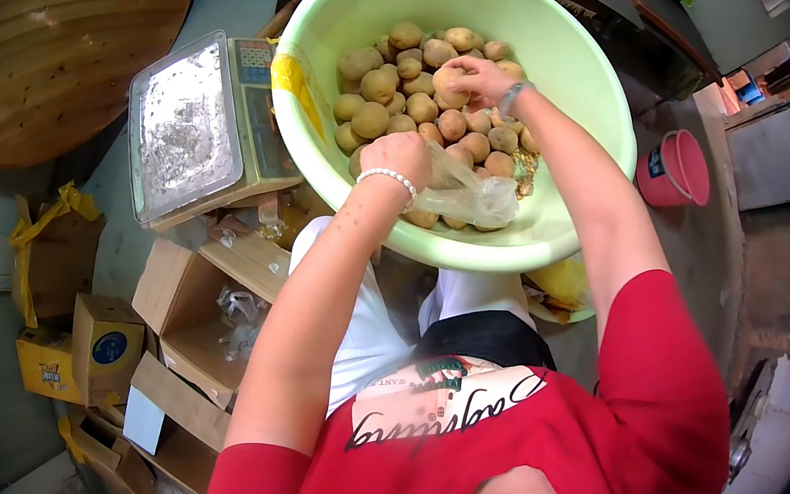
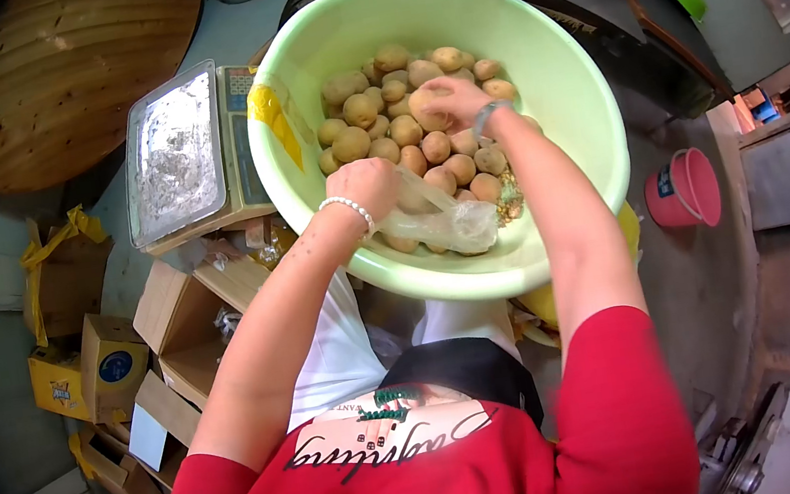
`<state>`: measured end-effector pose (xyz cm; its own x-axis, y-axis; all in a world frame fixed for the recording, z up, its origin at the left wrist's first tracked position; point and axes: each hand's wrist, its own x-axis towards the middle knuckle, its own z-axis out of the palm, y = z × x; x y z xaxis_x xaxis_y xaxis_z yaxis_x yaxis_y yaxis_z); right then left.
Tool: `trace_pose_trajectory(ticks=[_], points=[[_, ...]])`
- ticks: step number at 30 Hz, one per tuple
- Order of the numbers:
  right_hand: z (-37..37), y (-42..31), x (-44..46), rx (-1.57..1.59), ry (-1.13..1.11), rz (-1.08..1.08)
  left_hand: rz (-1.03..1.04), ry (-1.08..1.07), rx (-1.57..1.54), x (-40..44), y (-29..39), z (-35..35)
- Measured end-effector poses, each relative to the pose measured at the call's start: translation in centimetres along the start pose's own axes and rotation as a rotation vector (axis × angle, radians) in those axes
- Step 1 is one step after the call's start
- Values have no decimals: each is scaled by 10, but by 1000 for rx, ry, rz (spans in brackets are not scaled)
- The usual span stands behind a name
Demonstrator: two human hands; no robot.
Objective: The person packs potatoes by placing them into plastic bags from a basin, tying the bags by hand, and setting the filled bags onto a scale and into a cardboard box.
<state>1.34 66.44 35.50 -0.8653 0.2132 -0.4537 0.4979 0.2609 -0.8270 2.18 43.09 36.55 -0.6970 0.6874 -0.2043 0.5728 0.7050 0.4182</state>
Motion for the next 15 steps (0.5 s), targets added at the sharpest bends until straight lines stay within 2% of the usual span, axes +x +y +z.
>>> trace_pose_trajectory(ticks=[3,6,9,12,15], points=[[-3,-12,-51,480,-377,-126,-53,-15,-8,-1,2,-4],[19,-12,-88,536,-704,-141,-69,-50,29,2,1,-2],[46,8,-95,349,-725,-78,-77,-118,81,3,0,-3],[60,15,-95,260,-562,31,-121,-102,2,-1,2,-5],[73,32,-75,-78,-388,25,-112,-142,4,4,-1,-1]])
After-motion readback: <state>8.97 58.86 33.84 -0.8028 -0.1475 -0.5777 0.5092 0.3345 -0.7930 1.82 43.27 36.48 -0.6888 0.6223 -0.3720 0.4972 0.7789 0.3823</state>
